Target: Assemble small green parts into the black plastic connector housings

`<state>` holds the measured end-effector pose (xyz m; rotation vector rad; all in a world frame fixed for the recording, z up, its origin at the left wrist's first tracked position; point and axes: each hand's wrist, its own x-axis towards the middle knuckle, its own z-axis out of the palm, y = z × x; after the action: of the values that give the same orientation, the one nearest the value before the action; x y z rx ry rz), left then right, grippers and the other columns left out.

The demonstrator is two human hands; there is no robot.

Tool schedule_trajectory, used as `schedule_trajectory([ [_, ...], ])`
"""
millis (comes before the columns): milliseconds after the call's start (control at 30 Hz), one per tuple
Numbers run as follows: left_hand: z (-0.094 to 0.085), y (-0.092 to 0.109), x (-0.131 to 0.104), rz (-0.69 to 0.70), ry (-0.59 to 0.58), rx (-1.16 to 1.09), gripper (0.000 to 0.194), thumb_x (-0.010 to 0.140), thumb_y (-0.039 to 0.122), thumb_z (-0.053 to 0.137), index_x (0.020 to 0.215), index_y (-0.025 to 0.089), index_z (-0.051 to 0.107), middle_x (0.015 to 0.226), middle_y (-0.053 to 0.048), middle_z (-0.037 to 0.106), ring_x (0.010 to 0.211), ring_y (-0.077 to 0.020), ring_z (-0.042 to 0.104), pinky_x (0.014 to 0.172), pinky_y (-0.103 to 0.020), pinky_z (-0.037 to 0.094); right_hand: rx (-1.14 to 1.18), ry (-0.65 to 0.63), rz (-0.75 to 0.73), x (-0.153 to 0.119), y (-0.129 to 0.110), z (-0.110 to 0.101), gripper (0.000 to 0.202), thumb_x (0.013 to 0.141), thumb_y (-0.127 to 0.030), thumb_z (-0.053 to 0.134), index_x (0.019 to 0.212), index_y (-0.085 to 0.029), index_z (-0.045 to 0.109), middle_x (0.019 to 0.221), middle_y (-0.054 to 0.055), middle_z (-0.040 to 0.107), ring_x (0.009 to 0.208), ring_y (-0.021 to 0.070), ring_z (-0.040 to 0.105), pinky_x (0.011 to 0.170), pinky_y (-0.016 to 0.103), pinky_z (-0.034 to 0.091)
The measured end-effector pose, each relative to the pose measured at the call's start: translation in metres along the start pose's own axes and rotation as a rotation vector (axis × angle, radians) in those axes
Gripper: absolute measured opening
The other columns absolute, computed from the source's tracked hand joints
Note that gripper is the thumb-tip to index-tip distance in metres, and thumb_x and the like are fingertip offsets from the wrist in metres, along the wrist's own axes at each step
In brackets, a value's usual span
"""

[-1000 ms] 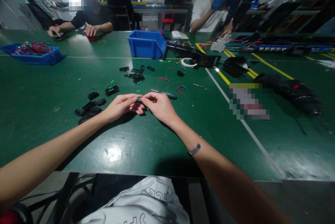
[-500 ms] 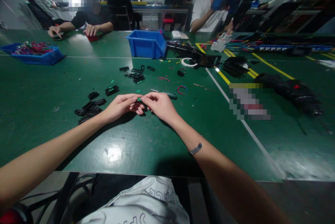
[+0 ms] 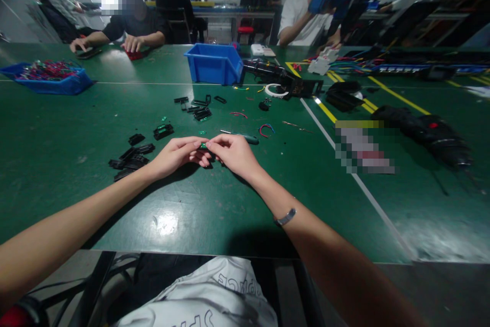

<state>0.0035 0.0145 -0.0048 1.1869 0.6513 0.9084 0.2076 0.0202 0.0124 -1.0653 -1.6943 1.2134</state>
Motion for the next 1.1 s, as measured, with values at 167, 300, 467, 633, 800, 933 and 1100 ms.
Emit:
schedule_trajectory([
  [167, 0.0009, 0.0003, -0.0007, 0.009, 0.009, 0.012, 0.040, 0.094, 0.035, 0.066, 0.125, 0.009, 0.068, 0.093, -0.013, 0.074, 0.078, -0.0185, 0.073, 0.079, -0.036, 0.061, 0.011, -0.001, 0.009, -0.0003, -0.0011, 0.0003, 0.032, 0.085, -0.046, 0.072, 0.088, -0.014, 0.074, 0.059, 0.000, 0.060, 0.050, 0.0103, 0.049, 0.048, 0.024, 0.037],
  [300, 0.0007, 0.0000, -0.0006, 0.011, 0.003, 0.018, 0.040, 0.095, 0.035, 0.065, 0.125, 0.009, 0.068, 0.093, -0.012, 0.074, 0.079, -0.0184, 0.073, 0.079, -0.035, 0.061, 0.003, -0.003, 0.007, -0.0010, -0.0034, 0.0006, 0.033, 0.084, -0.045, 0.072, 0.087, -0.013, 0.073, 0.060, 0.000, 0.061, 0.051, 0.0103, 0.049, 0.049, 0.024, 0.037],
  [467, 0.0001, -0.0005, 0.0003, 0.003, 0.004, 0.014, 0.041, 0.094, 0.036, 0.066, 0.124, 0.009, 0.068, 0.091, -0.013, 0.074, 0.077, -0.0183, 0.073, 0.079, -0.036, 0.061, -0.037, 0.011, -0.031, -0.0017, -0.0059, 0.0011, 0.031, 0.084, -0.044, 0.072, 0.086, -0.013, 0.073, 0.062, 0.001, 0.063, 0.052, 0.0107, 0.050, 0.050, 0.025, 0.037],
  [633, 0.0000, -0.0001, 0.0001, 0.003, 0.002, 0.010, 0.041, 0.093, 0.035, 0.066, 0.124, 0.008, 0.069, 0.091, -0.013, 0.075, 0.077, -0.0182, 0.073, 0.079, -0.036, 0.061, -0.053, 0.018, -0.053, -0.0018, -0.0060, 0.0010, 0.031, 0.085, -0.044, 0.071, 0.085, -0.014, 0.074, 0.061, 0.001, 0.063, 0.053, 0.0118, 0.051, 0.053, 0.026, 0.039],
  [800, -0.0004, 0.0002, -0.0004, 0.002, 0.008, 0.006, 0.041, 0.093, 0.034, 0.067, 0.125, 0.008, 0.069, 0.091, -0.013, 0.075, 0.078, -0.0194, 0.074, 0.080, -0.037, 0.061, -0.054, 0.019, -0.046, -0.0021, -0.0066, 0.0013, 0.030, 0.085, -0.043, 0.072, 0.085, -0.013, 0.074, 0.060, 0.001, 0.062, 0.053, 0.0116, 0.051, 0.053, 0.026, 0.039],
  [933, -0.0009, -0.0005, -0.0002, 0.005, 0.008, 0.013, 0.041, 0.093, 0.034, 0.066, 0.125, 0.008, 0.069, 0.092, -0.013, 0.075, 0.078, -0.0192, 0.074, 0.081, -0.038, 0.061, -0.055, 0.022, -0.046, -0.0024, -0.0074, 0.0017, 0.030, 0.085, -0.043, 0.072, 0.084, -0.013, 0.074, 0.060, 0.001, 0.062, 0.054, 0.0117, 0.051, 0.053, 0.026, 0.039],
  [1100, 0.0001, 0.0001, -0.0009, 0.012, 0.011, 0.030, 0.041, 0.093, 0.036, 0.066, 0.124, 0.009, 0.069, 0.092, -0.013, 0.075, 0.077, -0.0184, 0.074, 0.080, -0.037, 0.061, -0.065, 0.024, -0.053, -0.0026, -0.0073, 0.0013, 0.029, 0.086, -0.042, 0.071, 0.085, -0.014, 0.074, 0.062, 0.001, 0.063, 0.055, 0.0121, 0.052, 0.054, 0.026, 0.040],
])
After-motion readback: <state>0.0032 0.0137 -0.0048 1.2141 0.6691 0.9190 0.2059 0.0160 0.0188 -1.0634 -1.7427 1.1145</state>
